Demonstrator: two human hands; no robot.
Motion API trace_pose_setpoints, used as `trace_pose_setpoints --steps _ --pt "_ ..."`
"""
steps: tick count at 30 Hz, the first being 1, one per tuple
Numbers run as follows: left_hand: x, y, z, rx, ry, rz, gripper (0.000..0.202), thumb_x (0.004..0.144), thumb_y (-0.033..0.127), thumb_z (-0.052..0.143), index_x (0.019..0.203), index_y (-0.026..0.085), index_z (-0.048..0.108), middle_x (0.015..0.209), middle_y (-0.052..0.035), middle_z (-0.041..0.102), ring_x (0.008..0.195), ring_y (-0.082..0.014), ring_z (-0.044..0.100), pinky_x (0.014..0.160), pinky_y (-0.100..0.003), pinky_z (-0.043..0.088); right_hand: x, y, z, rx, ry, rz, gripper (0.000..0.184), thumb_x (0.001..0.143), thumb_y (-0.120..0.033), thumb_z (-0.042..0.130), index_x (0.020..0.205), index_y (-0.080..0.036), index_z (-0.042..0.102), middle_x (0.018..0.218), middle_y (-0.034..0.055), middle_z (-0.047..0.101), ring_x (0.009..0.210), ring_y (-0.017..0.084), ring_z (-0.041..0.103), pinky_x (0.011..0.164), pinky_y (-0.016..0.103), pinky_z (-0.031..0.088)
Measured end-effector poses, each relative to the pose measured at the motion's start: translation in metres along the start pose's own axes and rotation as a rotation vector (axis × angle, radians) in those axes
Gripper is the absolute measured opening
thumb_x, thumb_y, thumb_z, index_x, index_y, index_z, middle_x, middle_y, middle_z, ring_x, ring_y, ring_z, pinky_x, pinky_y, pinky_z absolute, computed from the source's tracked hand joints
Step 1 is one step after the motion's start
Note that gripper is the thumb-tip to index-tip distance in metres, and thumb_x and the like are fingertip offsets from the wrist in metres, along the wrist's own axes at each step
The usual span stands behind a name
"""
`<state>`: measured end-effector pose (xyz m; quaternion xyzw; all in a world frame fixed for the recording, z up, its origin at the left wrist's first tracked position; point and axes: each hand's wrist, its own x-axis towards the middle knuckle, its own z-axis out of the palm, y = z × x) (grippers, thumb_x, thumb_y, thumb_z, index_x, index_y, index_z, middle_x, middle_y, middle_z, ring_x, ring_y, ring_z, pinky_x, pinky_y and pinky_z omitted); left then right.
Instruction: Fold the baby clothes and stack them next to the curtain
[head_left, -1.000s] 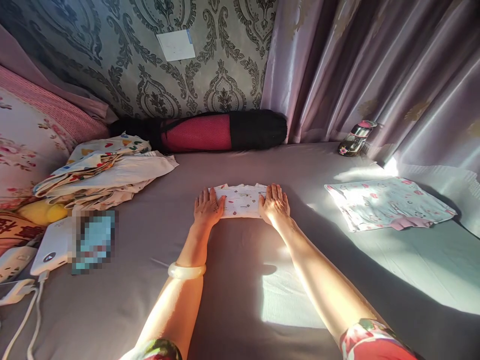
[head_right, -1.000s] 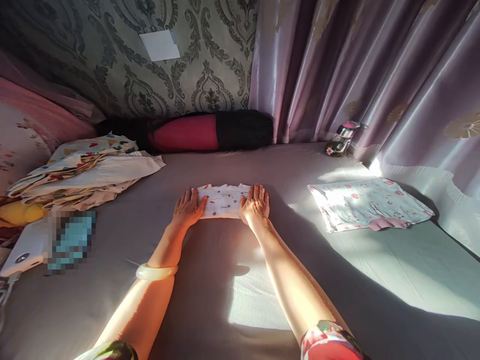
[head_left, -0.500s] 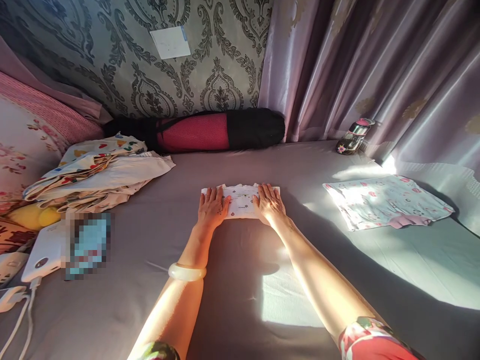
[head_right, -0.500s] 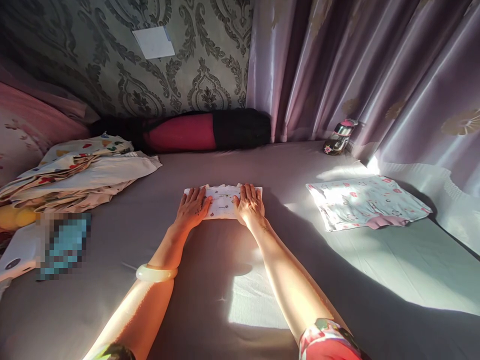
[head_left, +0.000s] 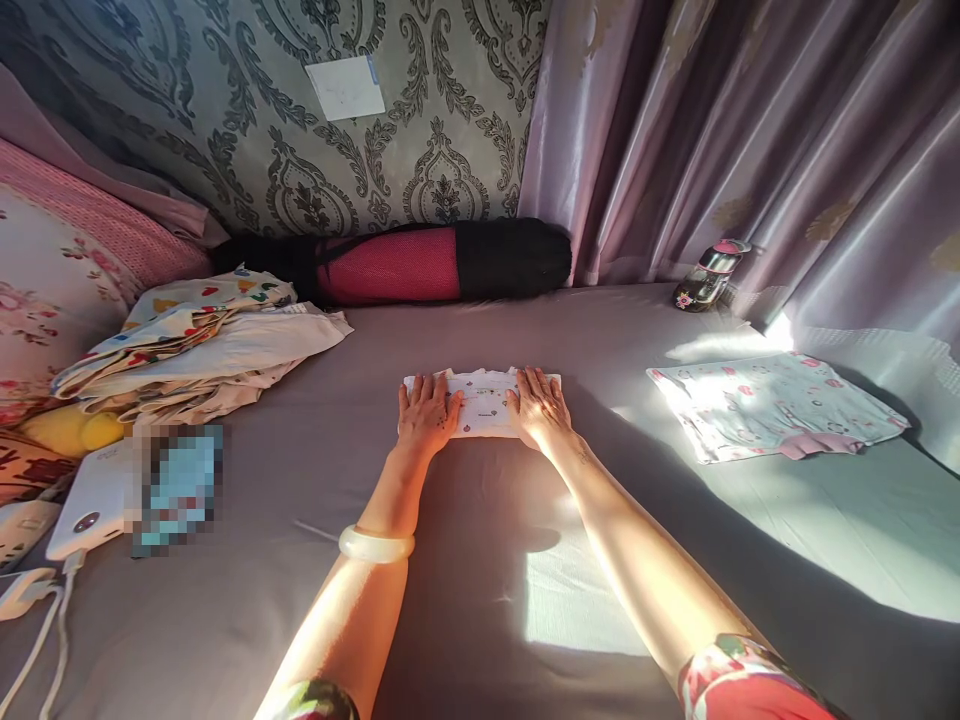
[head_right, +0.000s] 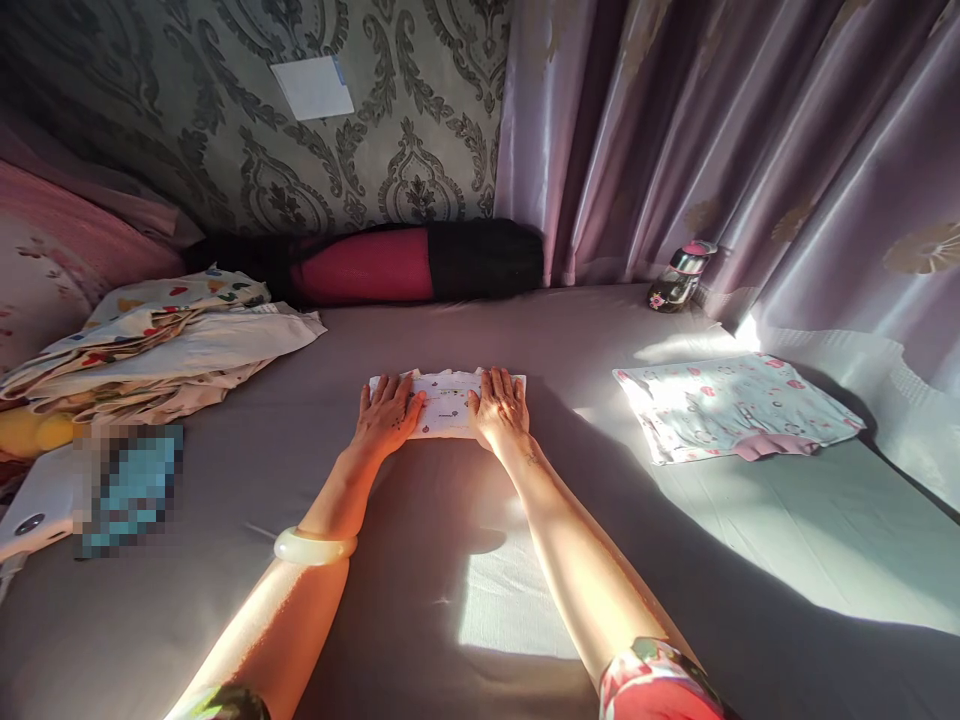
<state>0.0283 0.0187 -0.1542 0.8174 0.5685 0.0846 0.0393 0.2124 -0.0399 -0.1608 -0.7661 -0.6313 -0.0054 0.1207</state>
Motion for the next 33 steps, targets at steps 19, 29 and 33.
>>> trace_pose_setpoints --steps 19,29,33 --pt "-0.004 0.025 -0.003 -0.076 -0.151 0.107 0.057 0.103 0.041 0.023 0.151 0.014 0.038 0.162 -0.0133 0.027 0.153 -0.0271 0.016 0.122 -0.052 0.016 -0.005 -0.011 0.010 0.060 0.086 -0.159 0.053 0.102 -0.028 0.027 0.146 -0.006 0.048 0.154 0.0165 0.042 0.145 0.028 0.034 0.119 0.048 0.023" --pt "-0.003 0.024 0.000 -0.084 0.031 0.105 0.048 0.102 0.028 0.026 0.144 0.016 0.046 0.156 -0.0123 0.041 0.149 -0.0245 0.029 0.121 -0.047 0.022 -0.006 -0.028 0.000 0.103 0.066 -0.222 0.054 0.102 -0.029 0.026 0.149 -0.010 0.045 0.157 0.0115 0.039 0.147 0.025 0.031 0.121 0.045 0.022" --pt "-0.002 0.021 0.003 -0.086 -0.070 0.085 0.049 0.102 0.031 0.026 0.146 0.016 0.043 0.160 -0.0115 0.034 0.151 -0.0234 0.023 0.122 -0.048 0.021 -0.006 -0.031 0.005 0.109 0.007 -0.253 0.053 0.103 -0.029 0.025 0.148 -0.012 0.046 0.156 0.0106 0.040 0.147 0.025 0.032 0.121 0.046 0.023"
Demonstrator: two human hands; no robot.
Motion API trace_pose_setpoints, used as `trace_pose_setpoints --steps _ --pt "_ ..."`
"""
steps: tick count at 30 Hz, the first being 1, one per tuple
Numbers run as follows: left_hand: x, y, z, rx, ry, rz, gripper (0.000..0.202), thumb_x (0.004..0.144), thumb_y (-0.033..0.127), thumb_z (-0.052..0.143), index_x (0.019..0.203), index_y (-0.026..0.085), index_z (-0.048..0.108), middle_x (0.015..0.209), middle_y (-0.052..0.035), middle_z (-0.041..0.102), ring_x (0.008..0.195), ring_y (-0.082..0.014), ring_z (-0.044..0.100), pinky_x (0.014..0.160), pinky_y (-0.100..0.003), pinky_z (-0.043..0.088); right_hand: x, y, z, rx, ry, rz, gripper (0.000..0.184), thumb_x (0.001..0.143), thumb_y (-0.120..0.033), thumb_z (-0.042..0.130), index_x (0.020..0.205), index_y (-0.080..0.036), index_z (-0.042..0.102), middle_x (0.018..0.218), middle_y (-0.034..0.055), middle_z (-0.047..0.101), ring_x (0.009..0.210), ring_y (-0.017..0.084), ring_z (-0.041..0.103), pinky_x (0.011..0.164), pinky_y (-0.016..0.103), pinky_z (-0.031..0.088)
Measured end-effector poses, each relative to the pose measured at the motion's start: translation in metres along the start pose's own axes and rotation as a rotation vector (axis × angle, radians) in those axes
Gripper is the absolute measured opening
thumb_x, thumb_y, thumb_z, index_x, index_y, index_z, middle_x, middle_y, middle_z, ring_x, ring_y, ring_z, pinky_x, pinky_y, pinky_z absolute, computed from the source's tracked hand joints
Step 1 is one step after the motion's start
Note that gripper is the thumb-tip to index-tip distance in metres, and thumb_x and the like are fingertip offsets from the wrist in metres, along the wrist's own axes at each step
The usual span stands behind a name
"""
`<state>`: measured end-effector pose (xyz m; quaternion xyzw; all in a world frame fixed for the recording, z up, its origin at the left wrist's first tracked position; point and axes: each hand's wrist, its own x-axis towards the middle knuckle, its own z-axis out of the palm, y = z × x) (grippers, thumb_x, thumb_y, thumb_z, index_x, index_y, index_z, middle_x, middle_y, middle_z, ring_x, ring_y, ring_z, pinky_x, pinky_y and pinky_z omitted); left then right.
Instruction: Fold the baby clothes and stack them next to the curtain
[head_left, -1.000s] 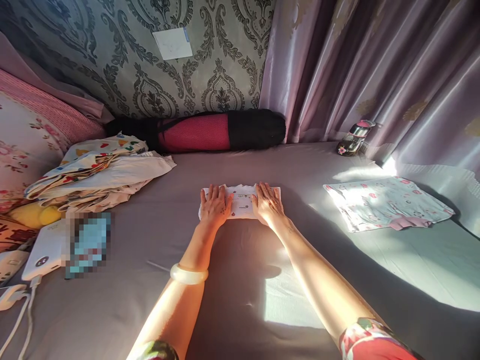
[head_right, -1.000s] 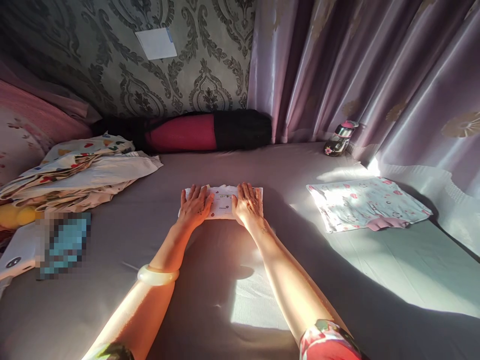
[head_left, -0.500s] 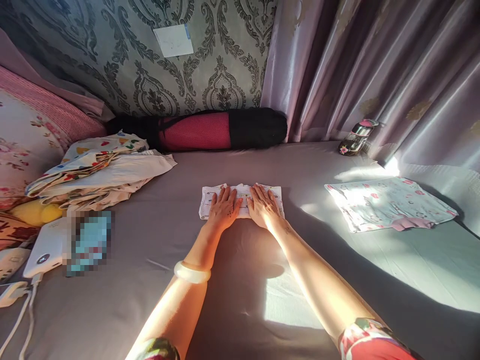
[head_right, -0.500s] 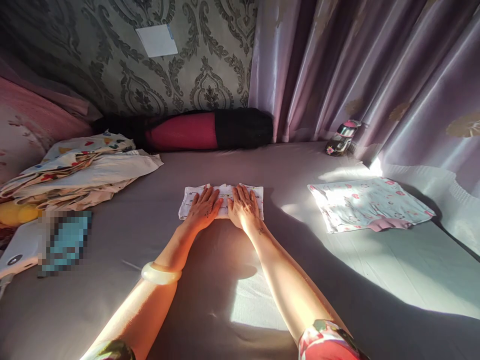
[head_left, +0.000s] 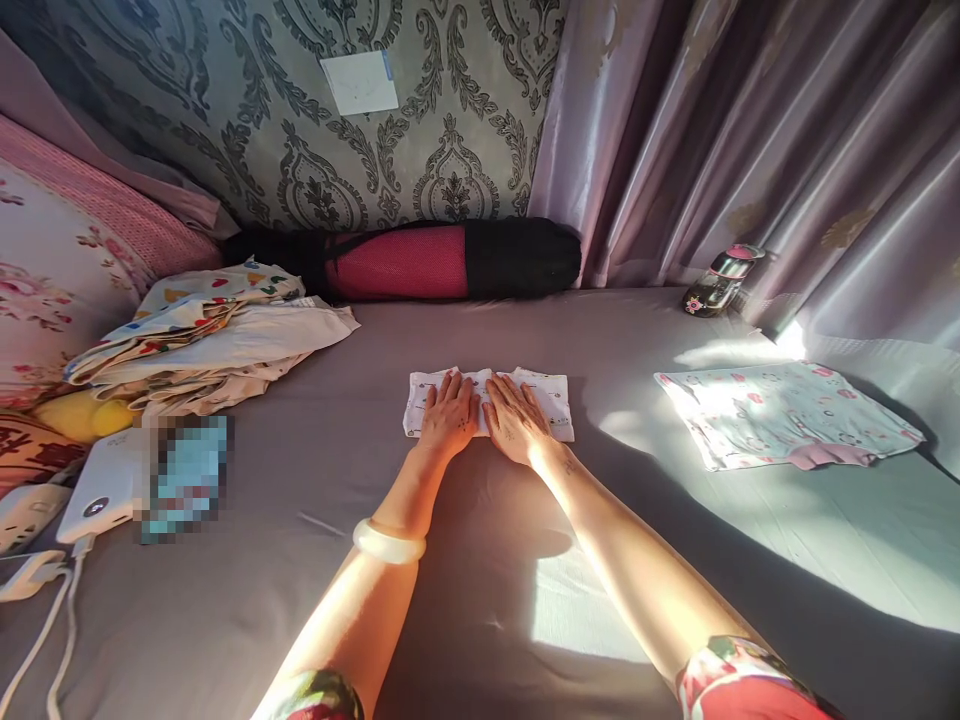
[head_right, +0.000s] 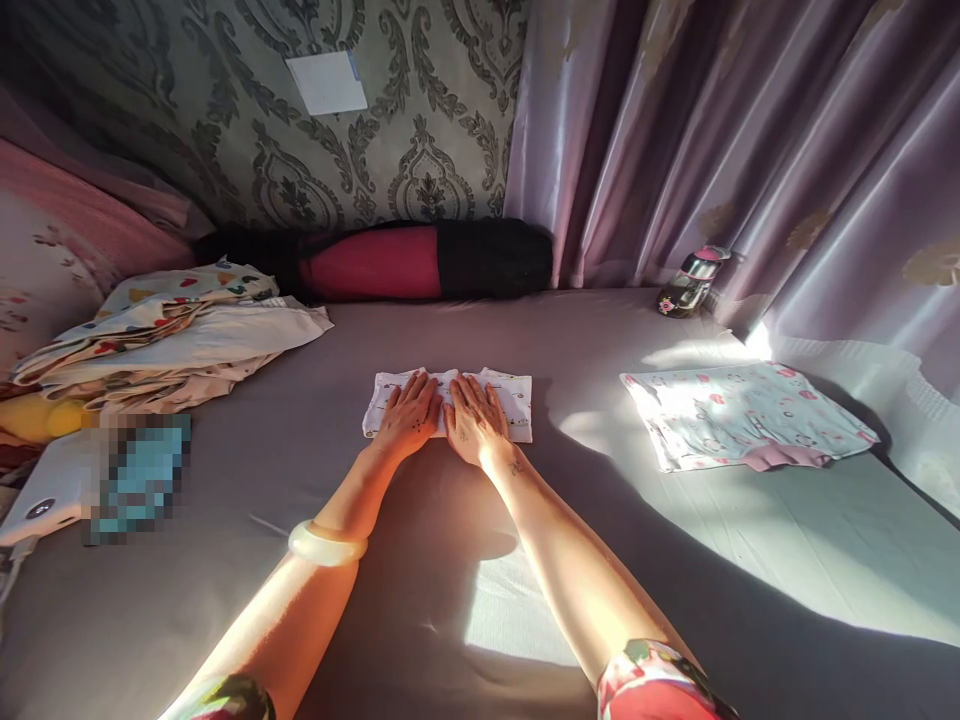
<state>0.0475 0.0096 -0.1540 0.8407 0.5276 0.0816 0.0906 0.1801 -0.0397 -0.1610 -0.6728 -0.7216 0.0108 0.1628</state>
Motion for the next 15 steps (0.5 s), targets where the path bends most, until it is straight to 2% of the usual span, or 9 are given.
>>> trace_pose_setpoints --steps 7,9,12,15 --pt "0.001 0.000 -0.005 -0.068 0.020 -0.003 0.045 0.101 0.029 0.031 0.141 0.017 0.048 0.157 -0.0110 0.040 0.150 -0.0234 0.027 0.121 -0.048 0.024 -0.001 0.002 -0.002 -0.033 -0.041 -0.015 0.054 0.103 -0.028 0.024 0.149 -0.010 0.045 0.157 0.0108 0.038 0.147 0.025 0.032 0.121 0.045 0.022" --pt "0.002 -0.003 -0.010 -0.105 0.043 -0.008 0.044 0.101 0.026 0.032 0.139 0.013 0.050 0.154 -0.0120 0.045 0.146 -0.0223 0.034 0.119 -0.042 0.028 -0.001 0.001 -0.004 -0.044 -0.053 -0.014 0.053 0.102 -0.027 0.026 0.149 -0.010 0.045 0.157 0.0116 0.039 0.146 0.025 0.032 0.121 0.045 0.023" --pt "0.003 -0.010 -0.021 -0.164 0.101 -0.043 0.043 0.100 0.020 0.032 0.137 0.013 0.053 0.142 -0.0111 0.058 0.132 -0.0202 0.052 0.110 -0.033 0.040 0.002 -0.002 -0.009 -0.060 -0.066 0.001 0.053 0.100 -0.025 0.029 0.147 -0.008 0.046 0.155 0.0143 0.041 0.145 0.027 0.035 0.119 0.047 0.027" --pt "0.002 -0.022 -0.031 -0.161 0.161 -0.118 0.042 0.097 0.017 0.036 0.132 0.018 0.059 0.128 -0.0088 0.067 0.120 -0.0230 0.060 0.101 -0.035 0.047 0.009 -0.012 -0.012 -0.069 -0.069 0.011 0.052 0.098 -0.022 0.031 0.144 -0.005 0.049 0.153 0.0172 0.043 0.143 0.029 0.038 0.119 0.050 0.027"
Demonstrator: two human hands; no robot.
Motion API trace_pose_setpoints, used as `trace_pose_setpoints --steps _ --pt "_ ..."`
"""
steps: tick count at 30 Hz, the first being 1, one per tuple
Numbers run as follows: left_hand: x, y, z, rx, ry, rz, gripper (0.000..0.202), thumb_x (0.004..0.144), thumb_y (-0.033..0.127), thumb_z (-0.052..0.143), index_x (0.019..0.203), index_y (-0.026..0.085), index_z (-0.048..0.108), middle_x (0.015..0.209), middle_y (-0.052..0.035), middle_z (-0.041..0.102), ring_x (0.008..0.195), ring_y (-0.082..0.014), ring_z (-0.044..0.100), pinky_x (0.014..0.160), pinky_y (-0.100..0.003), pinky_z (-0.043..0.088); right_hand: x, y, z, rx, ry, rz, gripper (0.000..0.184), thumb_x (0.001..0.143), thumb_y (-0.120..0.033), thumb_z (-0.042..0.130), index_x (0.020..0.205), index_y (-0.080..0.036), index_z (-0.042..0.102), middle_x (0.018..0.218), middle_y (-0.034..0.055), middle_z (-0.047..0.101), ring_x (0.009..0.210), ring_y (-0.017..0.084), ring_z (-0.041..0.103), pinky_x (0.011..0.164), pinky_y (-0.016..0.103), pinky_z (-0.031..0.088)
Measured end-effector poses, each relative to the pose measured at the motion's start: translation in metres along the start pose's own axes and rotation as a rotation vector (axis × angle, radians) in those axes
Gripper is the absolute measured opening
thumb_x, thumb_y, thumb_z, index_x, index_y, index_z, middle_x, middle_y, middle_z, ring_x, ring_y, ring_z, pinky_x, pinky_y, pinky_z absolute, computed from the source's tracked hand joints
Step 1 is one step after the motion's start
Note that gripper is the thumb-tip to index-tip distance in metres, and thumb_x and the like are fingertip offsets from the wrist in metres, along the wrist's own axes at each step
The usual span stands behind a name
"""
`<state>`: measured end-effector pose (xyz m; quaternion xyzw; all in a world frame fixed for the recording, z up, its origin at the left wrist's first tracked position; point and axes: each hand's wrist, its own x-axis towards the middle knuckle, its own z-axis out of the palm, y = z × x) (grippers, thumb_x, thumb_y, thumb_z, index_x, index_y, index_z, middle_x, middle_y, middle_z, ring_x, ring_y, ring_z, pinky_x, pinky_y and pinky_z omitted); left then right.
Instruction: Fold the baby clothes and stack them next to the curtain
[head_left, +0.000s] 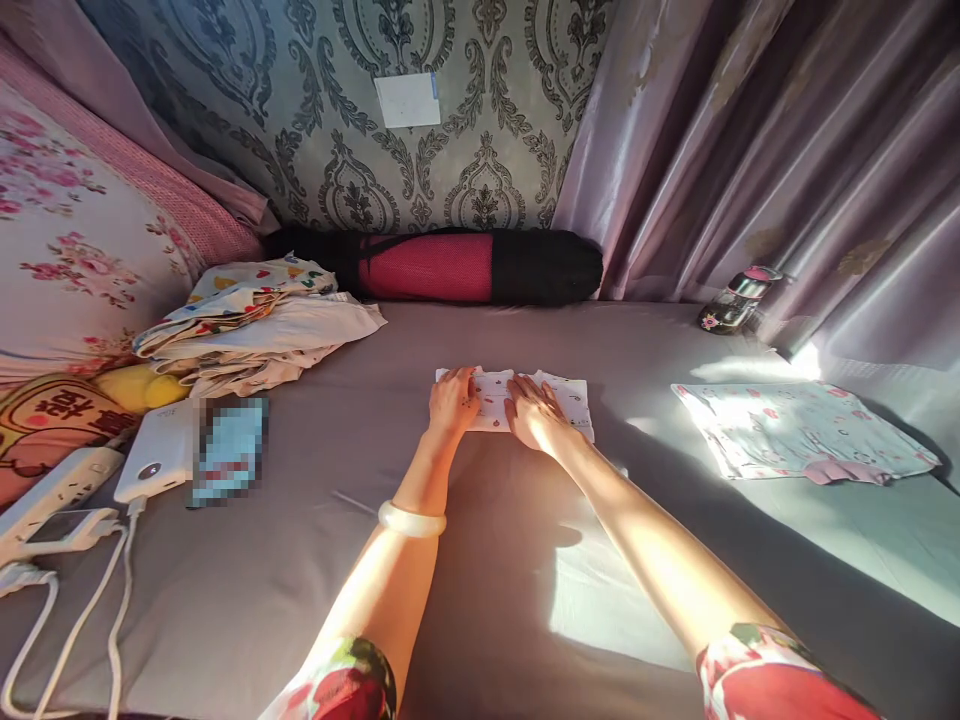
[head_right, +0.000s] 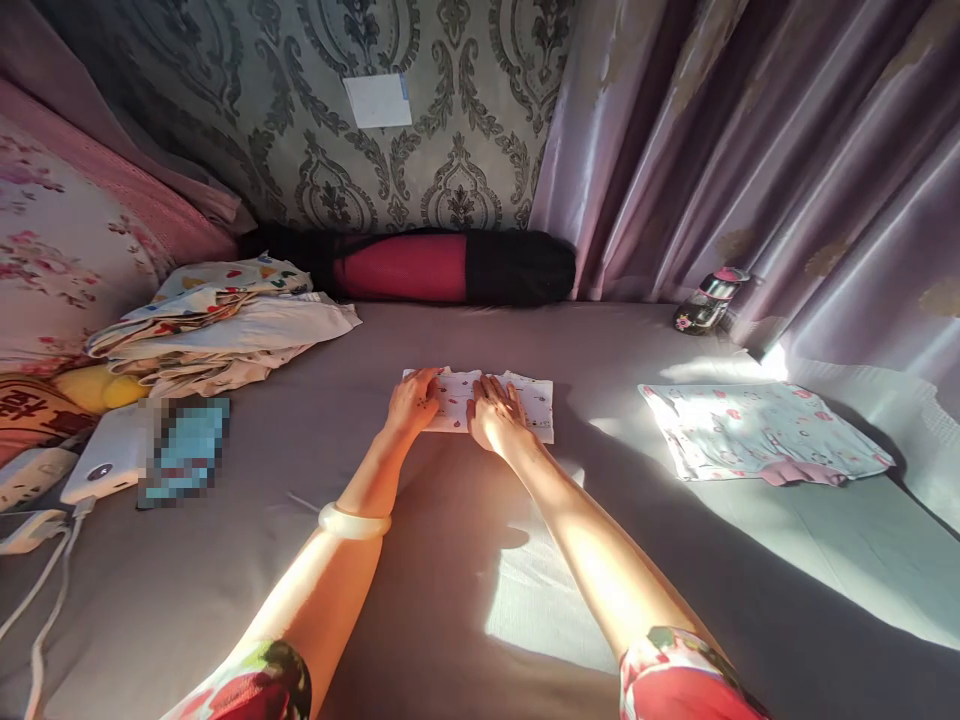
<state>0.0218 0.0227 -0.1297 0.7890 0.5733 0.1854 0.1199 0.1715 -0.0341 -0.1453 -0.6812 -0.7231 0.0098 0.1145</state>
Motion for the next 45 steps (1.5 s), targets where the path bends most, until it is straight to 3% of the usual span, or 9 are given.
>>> trace_pose_setpoints --steps 6,16,24,30,36,45 --pt "0.001 -0.023 -0.007 0.019 0.059 -0.122 0.043 0.094 0.016 0.039 0.128 0.021 0.064 0.129 -0.0082 0.067 0.121 -0.0289 0.057 0.098 -0.044 0.049 0.014 -0.023 0.007 -0.012 0.044 -0.044 0.054 0.101 -0.028 0.029 0.147 -0.007 0.047 0.154 0.0163 0.041 0.145 0.028 0.035 0.120 0.048 0.026" --pt "0.008 -0.038 -0.001 -0.123 0.048 -0.175 0.047 0.089 0.006 0.039 0.127 0.019 0.065 0.128 -0.0084 0.068 0.119 -0.0242 0.060 0.102 -0.039 0.047 0.015 -0.025 0.019 -0.018 -0.011 -0.031 0.054 0.102 -0.029 0.030 0.147 -0.004 0.044 0.156 0.0168 0.038 0.147 0.030 0.030 0.120 0.048 0.024" --pt "0.009 -0.040 -0.010 -0.309 0.112 -0.267 0.047 0.090 0.007 0.036 0.124 0.016 0.067 0.124 -0.0096 0.070 0.118 -0.0213 0.063 0.101 -0.034 0.048 0.021 -0.040 0.013 -0.049 0.014 -0.042 0.052 0.101 -0.029 0.033 0.147 -0.007 0.045 0.155 0.0161 0.041 0.146 0.028 0.033 0.120 0.045 0.024" --pt "0.008 -0.039 -0.016 -0.382 0.140 -0.336 0.044 0.087 0.005 0.042 0.120 0.017 0.069 0.119 -0.0091 0.072 0.115 -0.0206 0.065 0.098 -0.031 0.049 0.033 -0.057 0.019 -0.006 0.038 -0.122 0.055 0.101 -0.029 0.032 0.148 -0.001 0.042 0.155 0.0197 0.038 0.146 0.030 0.032 0.120 0.047 0.025" --pt "0.010 -0.042 -0.013 -0.418 0.162 -0.368 0.043 0.090 0.006 0.040 0.116 0.017 0.071 0.114 -0.0083 0.073 0.110 -0.0197 0.067 0.095 -0.029 0.050 0.034 -0.056 0.031 0.013 0.034 -0.107 0.056 0.101 -0.034 0.030 0.148 -0.007 0.044 0.155 0.0175 0.040 0.146 0.031 0.032 0.119 0.049 0.028" --pt "0.013 -0.045 -0.010 -0.482 0.197 -0.417 0.041 0.088 0.006 0.043 0.112 0.019 0.072 0.113 -0.0078 0.074 0.111 -0.0200 0.067 0.096 -0.030 0.050 0.036 -0.058 0.034 -0.013 0.022 -0.085 0.057 0.102 -0.035 0.030 0.148 -0.004 0.043 0.156 0.0179 0.038 0.147 0.030 0.031 0.120 0.046 0.024"
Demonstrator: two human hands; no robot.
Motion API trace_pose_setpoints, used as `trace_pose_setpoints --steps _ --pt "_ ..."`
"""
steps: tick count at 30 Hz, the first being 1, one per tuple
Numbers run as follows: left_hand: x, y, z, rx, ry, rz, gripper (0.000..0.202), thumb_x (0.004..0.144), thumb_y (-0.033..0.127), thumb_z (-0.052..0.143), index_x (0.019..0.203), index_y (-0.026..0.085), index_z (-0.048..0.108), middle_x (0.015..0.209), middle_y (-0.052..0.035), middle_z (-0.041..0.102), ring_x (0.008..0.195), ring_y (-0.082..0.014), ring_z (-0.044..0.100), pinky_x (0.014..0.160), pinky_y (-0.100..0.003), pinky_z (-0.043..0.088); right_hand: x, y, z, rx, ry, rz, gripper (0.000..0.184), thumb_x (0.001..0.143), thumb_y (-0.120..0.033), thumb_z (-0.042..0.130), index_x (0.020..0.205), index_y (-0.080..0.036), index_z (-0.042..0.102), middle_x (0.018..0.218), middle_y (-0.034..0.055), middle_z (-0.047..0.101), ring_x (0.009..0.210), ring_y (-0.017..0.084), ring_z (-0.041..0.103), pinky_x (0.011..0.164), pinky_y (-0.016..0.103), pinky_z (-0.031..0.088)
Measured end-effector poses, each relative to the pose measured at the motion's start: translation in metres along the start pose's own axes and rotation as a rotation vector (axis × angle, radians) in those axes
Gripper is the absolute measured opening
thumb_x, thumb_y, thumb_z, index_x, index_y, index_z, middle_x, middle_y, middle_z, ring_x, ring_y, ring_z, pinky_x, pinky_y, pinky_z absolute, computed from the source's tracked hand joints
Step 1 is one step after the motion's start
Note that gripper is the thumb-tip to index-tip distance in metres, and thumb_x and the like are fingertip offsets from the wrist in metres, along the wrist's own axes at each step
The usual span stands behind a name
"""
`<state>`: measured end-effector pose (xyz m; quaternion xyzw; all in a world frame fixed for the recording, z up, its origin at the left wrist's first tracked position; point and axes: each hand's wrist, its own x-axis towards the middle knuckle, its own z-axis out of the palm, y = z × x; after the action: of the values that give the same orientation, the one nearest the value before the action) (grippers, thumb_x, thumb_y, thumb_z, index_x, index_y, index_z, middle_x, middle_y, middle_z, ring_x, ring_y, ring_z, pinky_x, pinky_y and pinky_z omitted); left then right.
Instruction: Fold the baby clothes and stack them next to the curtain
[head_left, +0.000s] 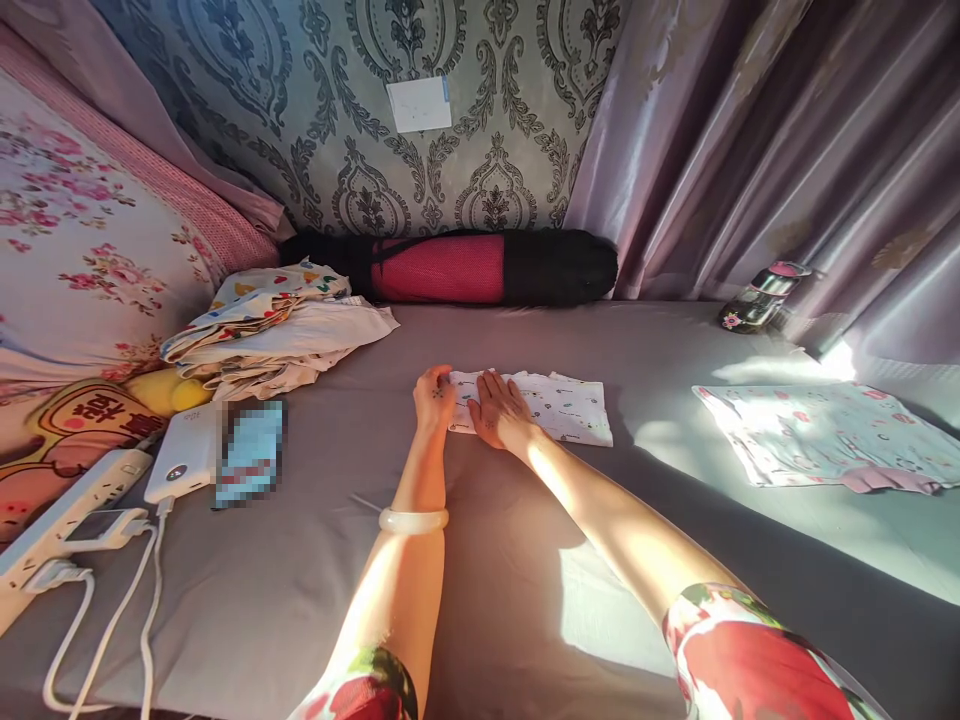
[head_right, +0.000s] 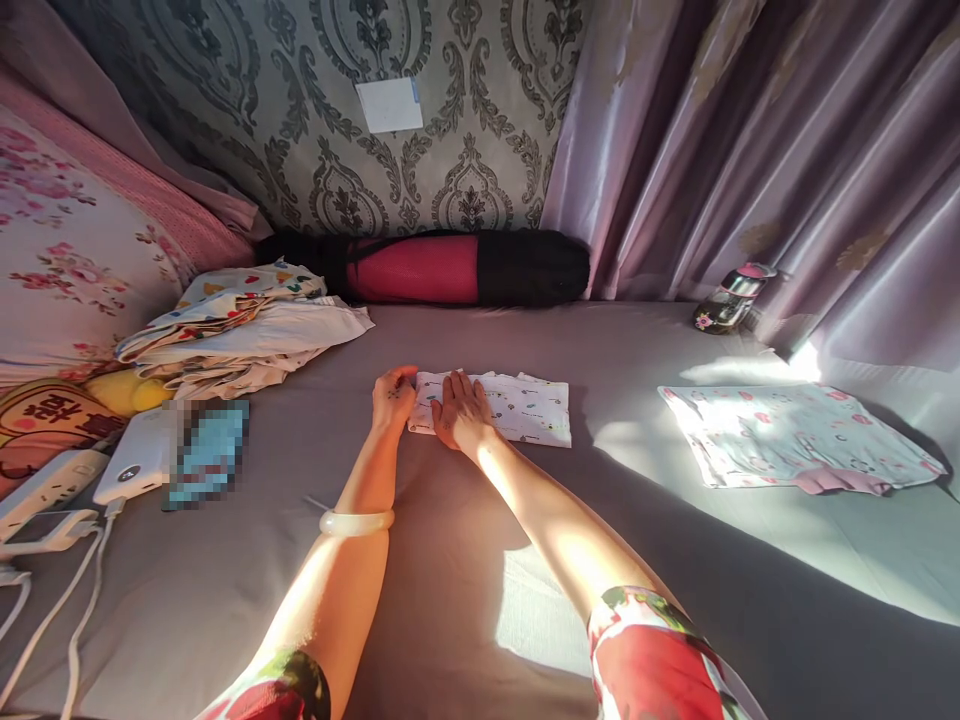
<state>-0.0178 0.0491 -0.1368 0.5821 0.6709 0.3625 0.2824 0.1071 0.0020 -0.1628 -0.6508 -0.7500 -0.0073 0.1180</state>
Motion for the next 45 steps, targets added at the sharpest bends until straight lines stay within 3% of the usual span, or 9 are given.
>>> trace_pose_setpoints --steps 6,12,18,25,29,32,35,39,45 --pt "0.011 -0.015 0.007 -0.150 0.092 0.017 0.039 0.084 0.007 0.045 0.112 0.017 0.071 0.112 -0.0099 0.073 0.109 -0.0200 0.067 0.097 -0.031 0.050 0.009 -0.018 -0.007 0.045 0.047 -0.125 0.056 0.102 -0.030 0.028 0.148 -0.003 0.042 0.156 0.0185 0.039 0.147 0.029 0.029 0.121 0.046 0.019" --pt "0.019 -0.026 0.013 -0.244 0.139 0.032 0.037 0.086 0.010 0.042 0.110 0.018 0.070 0.109 -0.0107 0.074 0.107 -0.0197 0.068 0.098 -0.033 0.051 0.011 -0.033 -0.006 0.085 -0.103 -0.134 0.056 0.102 -0.030 0.027 0.151 -0.005 0.038 0.159 0.0151 0.033 0.149 0.028 0.025 0.120 0.045 0.022" --pt "0.016 -0.023 0.013 -0.259 0.116 0.039 0.036 0.086 0.010 0.043 0.109 0.018 0.069 0.108 -0.0100 0.074 0.106 -0.0202 0.068 0.097 -0.035 0.052 0.014 -0.032 -0.003 0.117 -0.123 -0.124 0.057 0.101 -0.031 0.028 0.151 -0.004 0.036 0.160 0.0153 0.032 0.149 0.029 0.025 0.120 0.046 0.023" --pt "0.006 -0.006 0.011 -0.098 0.095 0.136 0.037 0.084 0.007 0.044 0.109 0.018 0.069 0.106 -0.0089 0.075 0.103 -0.0210 0.069 0.095 -0.035 0.052 -0.002 -0.010 -0.020 0.103 0.034 -0.075 0.055 0.102 -0.030 0.028 0.148 -0.004 0.043 0.155 0.0183 0.040 0.145 0.029 0.033 0.120 0.048 0.025" --pt "-0.009 0.010 0.020 0.049 -0.004 0.335 0.038 0.087 0.006 0.043 0.114 0.017 0.066 0.110 -0.0088 0.073 0.106 -0.0216 0.068 0.096 -0.035 0.051 -0.020 0.022 -0.032 0.068 0.070 0.032 0.052 0.102 -0.029 0.029 0.148 -0.011 0.045 0.156 0.0146 0.040 0.145 0.029 0.035 0.119 0.053 0.025" --pt "-0.023 0.021 0.030 0.169 -0.146 0.501 0.038 0.091 0.011 0.040 0.121 0.017 0.064 0.116 -0.0106 0.071 0.111 -0.0223 0.065 0.099 -0.036 0.050 -0.032 0.043 -0.039 0.039 0.057 0.101 0.053 0.102 -0.028 0.028 0.147 -0.008 0.046 0.155 0.0167 0.040 0.145 0.030 0.034 0.119 0.056 0.024" --pt "-0.036 0.025 0.039 0.301 -0.271 0.609 0.040 0.094 0.014 0.039 0.128 0.019 0.060 0.131 -0.0107 0.065 0.128 -0.0237 0.055 0.110 -0.039 0.041 -0.040 0.056 -0.040 0.024 0.031 0.125 0.054 0.101 -0.026 0.027 0.148 -0.007 0.045 0.156 0.0175 0.039 0.146 0.029 0.033 0.119 0.055 0.025" --pt "-0.044 0.021 0.047 0.475 -0.389 0.608 0.042 0.099 0.024 0.036 0.138 0.022 0.053 0.151 -0.0084 0.049 0.147 -0.0262 0.033 0.120 -0.049 0.026 -0.045 0.062 -0.030 0.031 -0.008 0.107 0.055 0.101 -0.027 0.025 0.150 -0.010 0.043 0.157 0.0131 0.038 0.147 0.028 0.031 0.120 0.055 0.024" --pt "-0.042 0.015 0.051 0.570 -0.454 0.580 0.046 0.102 0.029 0.028 0.143 0.022 0.047 0.158 -0.0081 0.039 0.150 -0.0250 0.026 0.121 -0.049 0.020 -0.046 0.064 -0.020 0.068 -0.005 0.110 0.055 0.102 -0.030 0.023 0.150 -0.015 0.043 0.158 0.0091 0.037 0.148 0.028 0.029 0.120 0.053 0.021"
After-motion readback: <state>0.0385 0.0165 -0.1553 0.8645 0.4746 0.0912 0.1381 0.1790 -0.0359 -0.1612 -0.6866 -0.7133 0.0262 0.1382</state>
